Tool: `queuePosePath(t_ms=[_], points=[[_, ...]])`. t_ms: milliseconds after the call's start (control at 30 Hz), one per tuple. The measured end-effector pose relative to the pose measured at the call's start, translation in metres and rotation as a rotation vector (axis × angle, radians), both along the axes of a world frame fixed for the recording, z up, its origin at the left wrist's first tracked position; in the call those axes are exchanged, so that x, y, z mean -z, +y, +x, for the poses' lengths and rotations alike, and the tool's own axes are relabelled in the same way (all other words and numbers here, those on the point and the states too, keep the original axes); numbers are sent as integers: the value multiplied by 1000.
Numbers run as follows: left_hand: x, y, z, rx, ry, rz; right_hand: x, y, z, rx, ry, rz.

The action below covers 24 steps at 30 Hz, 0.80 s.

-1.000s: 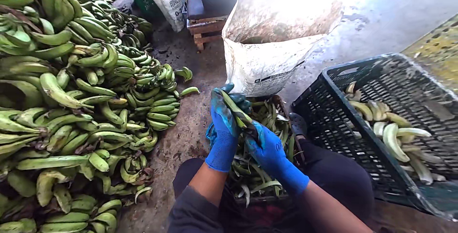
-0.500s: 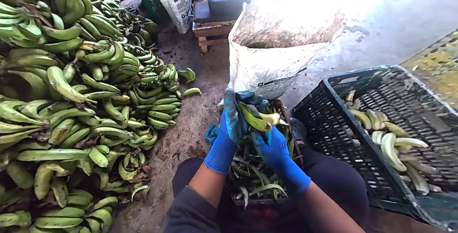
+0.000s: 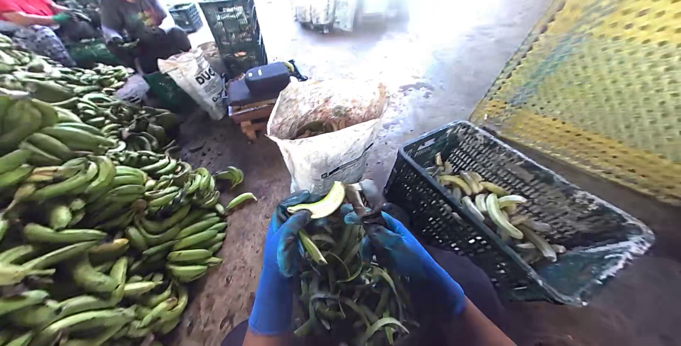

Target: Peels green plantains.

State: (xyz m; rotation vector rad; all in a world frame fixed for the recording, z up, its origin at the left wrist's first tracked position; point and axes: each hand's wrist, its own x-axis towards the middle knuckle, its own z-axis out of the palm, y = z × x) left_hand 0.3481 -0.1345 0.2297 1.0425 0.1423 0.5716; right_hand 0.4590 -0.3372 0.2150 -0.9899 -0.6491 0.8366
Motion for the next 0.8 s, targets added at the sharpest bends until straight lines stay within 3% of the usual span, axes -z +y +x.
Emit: queuePosePath(t_ms=[133,267,433,500,567,667,800], points=[[-3,-25,7,57,76,219,11,0,-1,218,-25,104],[-35,-22,35,-164,4,353,6,-15,13,380,-65,166],[-117,32,128,-445,-288,791,2,-25,33,498,13,49],[-141,70,170,-493,-252,983,4,-20,33,491,11,56],[-146,101,183,-524,-178,1036,1,-17,32,471,19,83],[-140,126,115,-478,-73,937,-16,-14,23,474,9,50],[-97,164,-78,-384,207,748,10,-15,28,257,-61,162]])
